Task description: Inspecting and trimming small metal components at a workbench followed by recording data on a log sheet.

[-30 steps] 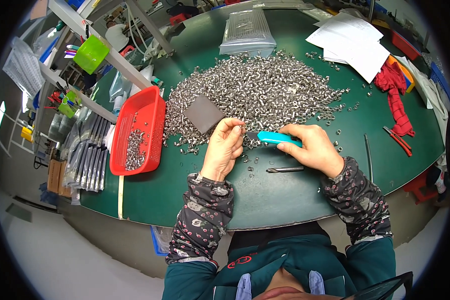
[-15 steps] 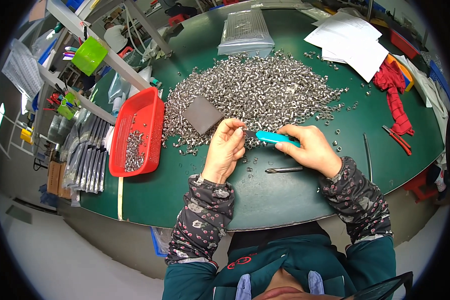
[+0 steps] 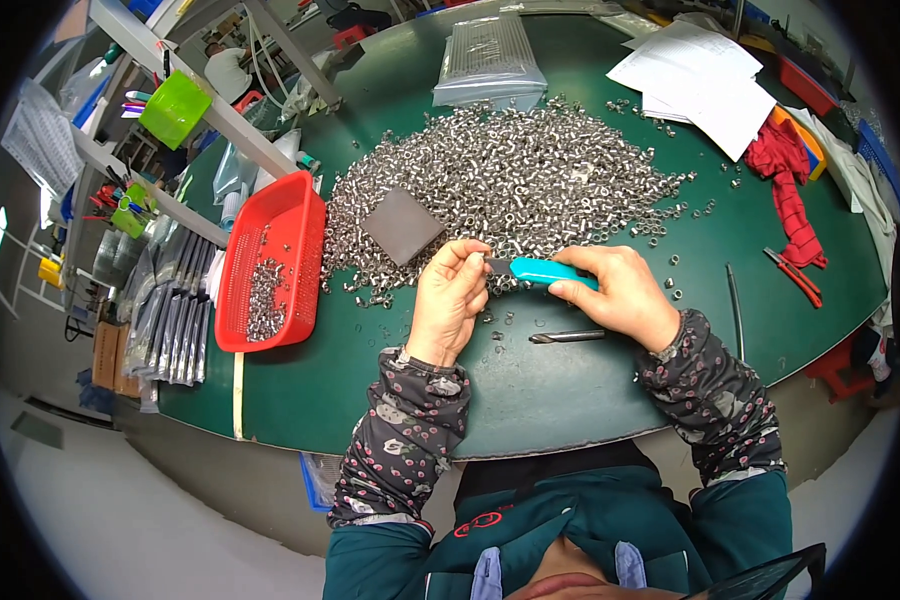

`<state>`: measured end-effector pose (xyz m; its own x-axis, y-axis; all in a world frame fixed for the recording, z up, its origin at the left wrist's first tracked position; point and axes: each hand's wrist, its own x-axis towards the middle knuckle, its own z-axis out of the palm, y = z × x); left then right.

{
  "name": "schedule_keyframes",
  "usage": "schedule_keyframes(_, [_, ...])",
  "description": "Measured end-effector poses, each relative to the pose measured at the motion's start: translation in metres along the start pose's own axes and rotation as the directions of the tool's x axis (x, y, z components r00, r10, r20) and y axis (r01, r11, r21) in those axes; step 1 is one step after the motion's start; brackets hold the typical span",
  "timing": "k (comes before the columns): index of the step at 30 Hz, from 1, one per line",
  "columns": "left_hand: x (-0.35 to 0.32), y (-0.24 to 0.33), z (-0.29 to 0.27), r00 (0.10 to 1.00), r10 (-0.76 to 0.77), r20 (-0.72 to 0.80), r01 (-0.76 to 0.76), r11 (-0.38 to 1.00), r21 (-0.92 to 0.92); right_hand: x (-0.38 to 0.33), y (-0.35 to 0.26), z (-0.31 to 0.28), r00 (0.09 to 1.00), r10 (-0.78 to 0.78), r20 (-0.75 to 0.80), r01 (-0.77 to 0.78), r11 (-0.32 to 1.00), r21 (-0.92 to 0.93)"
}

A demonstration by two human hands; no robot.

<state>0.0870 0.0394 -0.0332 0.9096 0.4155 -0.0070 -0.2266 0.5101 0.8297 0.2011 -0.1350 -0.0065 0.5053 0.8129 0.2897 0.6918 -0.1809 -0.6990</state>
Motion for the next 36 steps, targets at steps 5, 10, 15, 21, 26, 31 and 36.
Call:
schedule_keyframes(5, [0.001,0.001,-0.003,0.999,-0.051,0.002,0.051,0.999,-0.012,-0.001,-0.003,-0.001,0.998,-0.041,-0.044,0.038,0.997,-0.062])
schedule_keyframes(10, [0.001,0.003,-0.004,0.996,-0.091,0.002,0.091,0.996,-0.009,-0.002,0.000,0.000,0.990,-0.109,-0.088,0.097,0.986,-0.138])
schedule_keyframes(15, [0.001,0.007,-0.004,0.992,-0.125,0.010,0.125,0.992,0.011,-0.002,0.001,-0.001,0.976,-0.186,-0.112,0.147,0.947,-0.285])
schedule_keyframes(21, [0.001,0.009,-0.007,0.990,-0.138,0.028,0.137,0.990,0.041,-0.001,-0.001,-0.004,0.953,-0.279,-0.121,0.215,0.899,-0.380])
schedule_keyframes(26, [0.001,0.011,-0.006,0.989,-0.147,0.032,0.143,0.985,0.098,-0.001,-0.003,-0.005,0.942,-0.312,-0.127,0.235,0.878,-0.417])
schedule_keyframes(31, [0.000,0.008,-0.006,0.989,-0.140,0.057,0.131,0.982,0.134,0.000,-0.002,-0.006,0.925,-0.350,-0.147,0.260,0.866,-0.427])
schedule_keyframes(36, [0.001,0.003,0.001,0.989,-0.139,0.048,0.130,0.980,0.151,0.003,0.005,-0.013,0.929,-0.277,-0.246,0.157,0.896,-0.416])
